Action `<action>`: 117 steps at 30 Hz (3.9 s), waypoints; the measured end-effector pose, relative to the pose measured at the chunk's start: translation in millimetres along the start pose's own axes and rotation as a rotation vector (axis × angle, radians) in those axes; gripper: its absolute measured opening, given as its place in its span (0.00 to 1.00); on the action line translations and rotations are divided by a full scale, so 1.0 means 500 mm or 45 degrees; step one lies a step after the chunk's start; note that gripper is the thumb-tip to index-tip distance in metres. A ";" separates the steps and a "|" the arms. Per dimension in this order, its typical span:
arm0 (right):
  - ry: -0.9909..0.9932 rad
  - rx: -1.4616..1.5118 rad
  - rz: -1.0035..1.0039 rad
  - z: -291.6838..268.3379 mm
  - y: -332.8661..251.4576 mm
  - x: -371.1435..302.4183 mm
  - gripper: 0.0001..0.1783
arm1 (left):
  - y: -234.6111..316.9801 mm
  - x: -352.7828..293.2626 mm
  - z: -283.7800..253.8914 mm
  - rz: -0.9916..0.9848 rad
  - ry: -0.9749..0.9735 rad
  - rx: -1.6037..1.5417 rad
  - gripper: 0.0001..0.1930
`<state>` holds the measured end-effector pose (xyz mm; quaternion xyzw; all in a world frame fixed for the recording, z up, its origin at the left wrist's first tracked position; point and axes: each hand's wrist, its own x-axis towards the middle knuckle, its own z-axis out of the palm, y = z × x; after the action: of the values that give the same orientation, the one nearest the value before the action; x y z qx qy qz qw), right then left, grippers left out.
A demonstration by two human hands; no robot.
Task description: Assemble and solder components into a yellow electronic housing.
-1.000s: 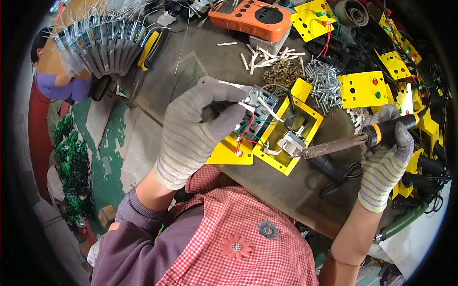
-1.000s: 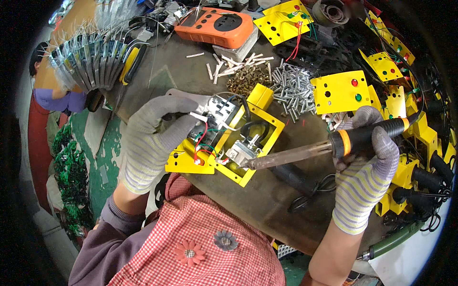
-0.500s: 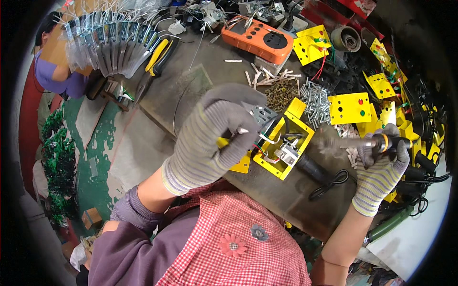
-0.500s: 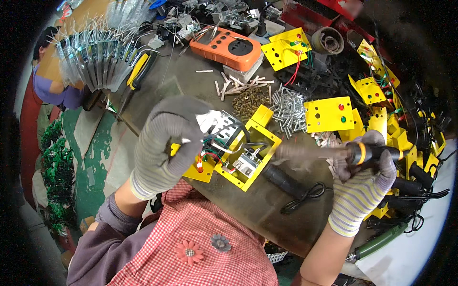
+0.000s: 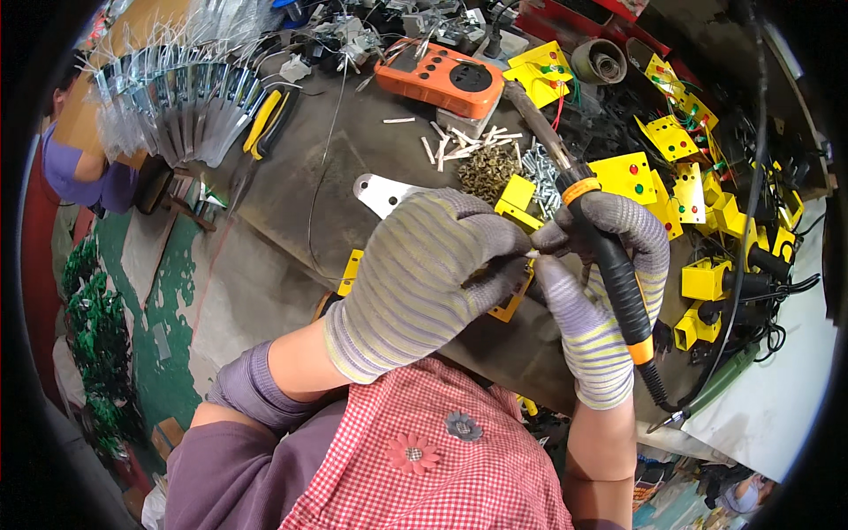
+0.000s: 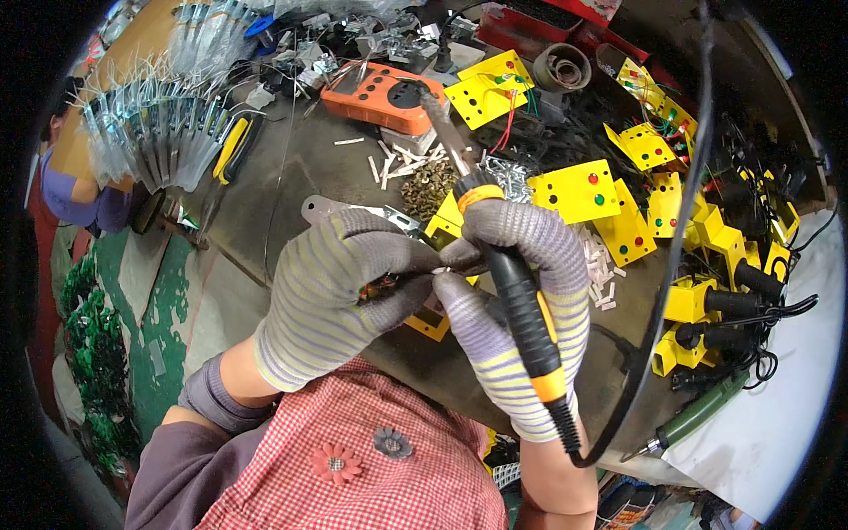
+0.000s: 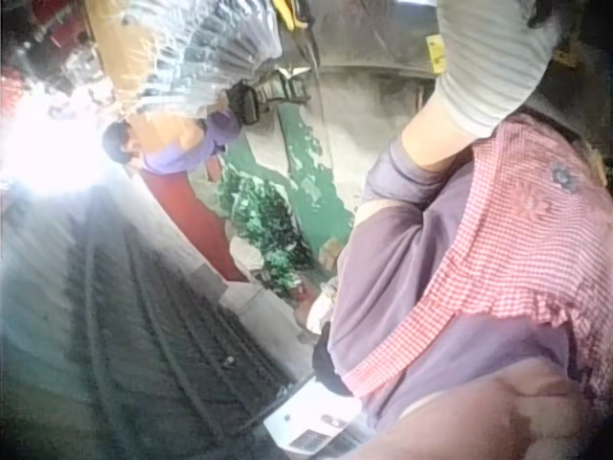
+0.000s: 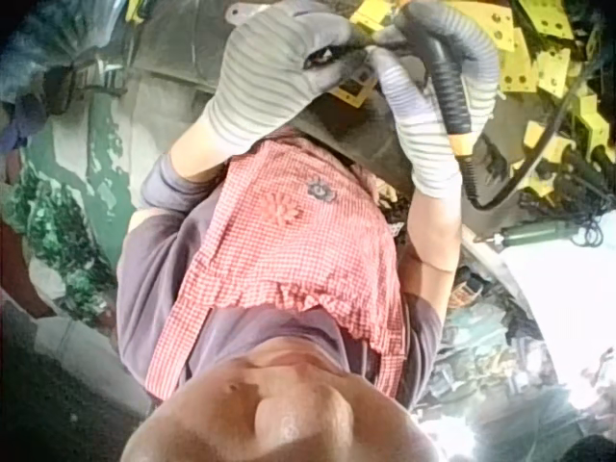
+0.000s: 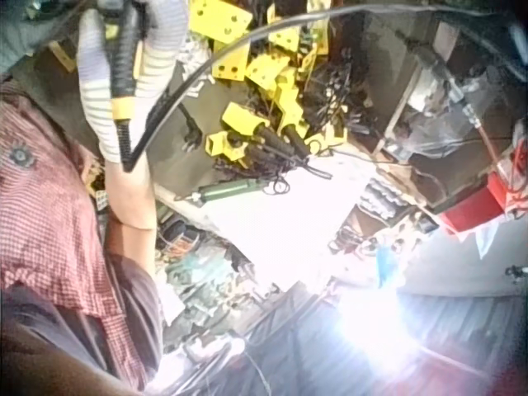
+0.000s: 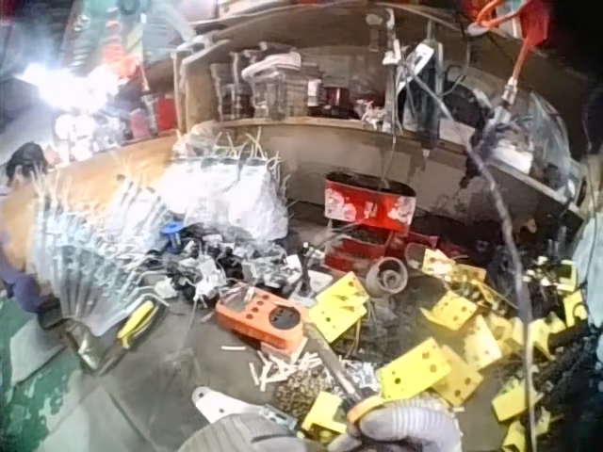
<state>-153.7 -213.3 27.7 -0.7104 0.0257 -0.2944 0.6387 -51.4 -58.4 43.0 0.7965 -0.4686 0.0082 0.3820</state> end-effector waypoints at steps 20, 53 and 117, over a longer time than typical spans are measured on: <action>0.271 -0.177 -0.088 0.017 0.034 -0.013 0.25 | 0.003 0.003 0.011 0.046 0.073 0.469 0.12; 0.117 -0.002 -0.156 -0.002 0.033 -0.014 0.33 | -0.014 -0.011 0.003 0.211 0.026 0.305 0.15; 0.383 -0.135 0.256 -0.059 -0.031 0.067 0.23 | -0.019 -0.157 0.125 -0.148 0.443 -0.328 0.12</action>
<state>-144.8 -250.5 55.4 -0.6849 0.2071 -0.3300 0.6157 -109.7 -36.3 -36.1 0.7535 -0.3460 0.0634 0.5555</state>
